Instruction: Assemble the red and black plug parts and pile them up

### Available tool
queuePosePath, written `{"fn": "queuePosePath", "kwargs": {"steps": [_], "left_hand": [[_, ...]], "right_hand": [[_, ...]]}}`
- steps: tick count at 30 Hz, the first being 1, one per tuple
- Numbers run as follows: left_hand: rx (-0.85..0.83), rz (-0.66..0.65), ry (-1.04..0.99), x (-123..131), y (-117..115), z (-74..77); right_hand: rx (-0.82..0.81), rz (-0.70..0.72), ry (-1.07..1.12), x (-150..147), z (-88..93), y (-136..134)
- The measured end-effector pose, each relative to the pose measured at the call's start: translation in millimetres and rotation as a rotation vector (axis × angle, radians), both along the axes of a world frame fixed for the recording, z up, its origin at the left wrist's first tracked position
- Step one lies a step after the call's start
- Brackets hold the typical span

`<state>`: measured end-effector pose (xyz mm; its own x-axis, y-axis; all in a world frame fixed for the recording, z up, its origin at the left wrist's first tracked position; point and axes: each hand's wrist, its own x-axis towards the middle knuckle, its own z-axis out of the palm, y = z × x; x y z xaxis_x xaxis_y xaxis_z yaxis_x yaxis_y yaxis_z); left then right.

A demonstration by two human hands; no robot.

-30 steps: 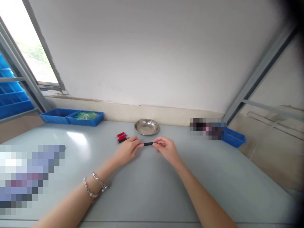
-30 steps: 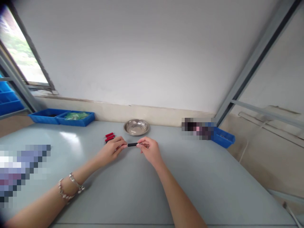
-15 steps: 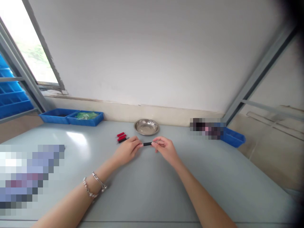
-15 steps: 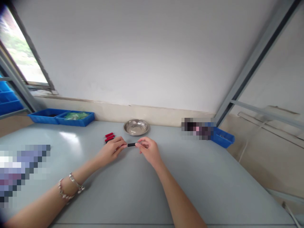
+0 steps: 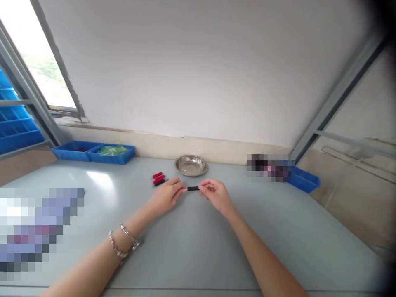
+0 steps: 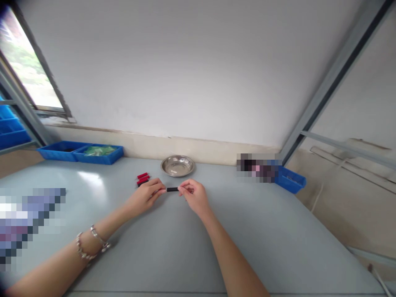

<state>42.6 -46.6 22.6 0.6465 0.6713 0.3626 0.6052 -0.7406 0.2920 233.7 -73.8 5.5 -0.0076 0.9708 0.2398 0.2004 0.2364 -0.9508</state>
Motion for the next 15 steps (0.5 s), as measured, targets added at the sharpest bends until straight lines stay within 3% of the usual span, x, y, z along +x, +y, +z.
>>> {"fn": "queuePosePath", "kwargs": {"steps": [10,15], "left_hand": [[-0.005,0.014,-0.003,-0.8,0.6,-0.5],[0.000,0.008,-0.019,-0.7,0.3,0.0]], "right_hand": [[0.059,-0.024,-0.006,1.1,0.1,2.1],[-0.008,0.001,0.021,0.3,1.9,0.4]]}}
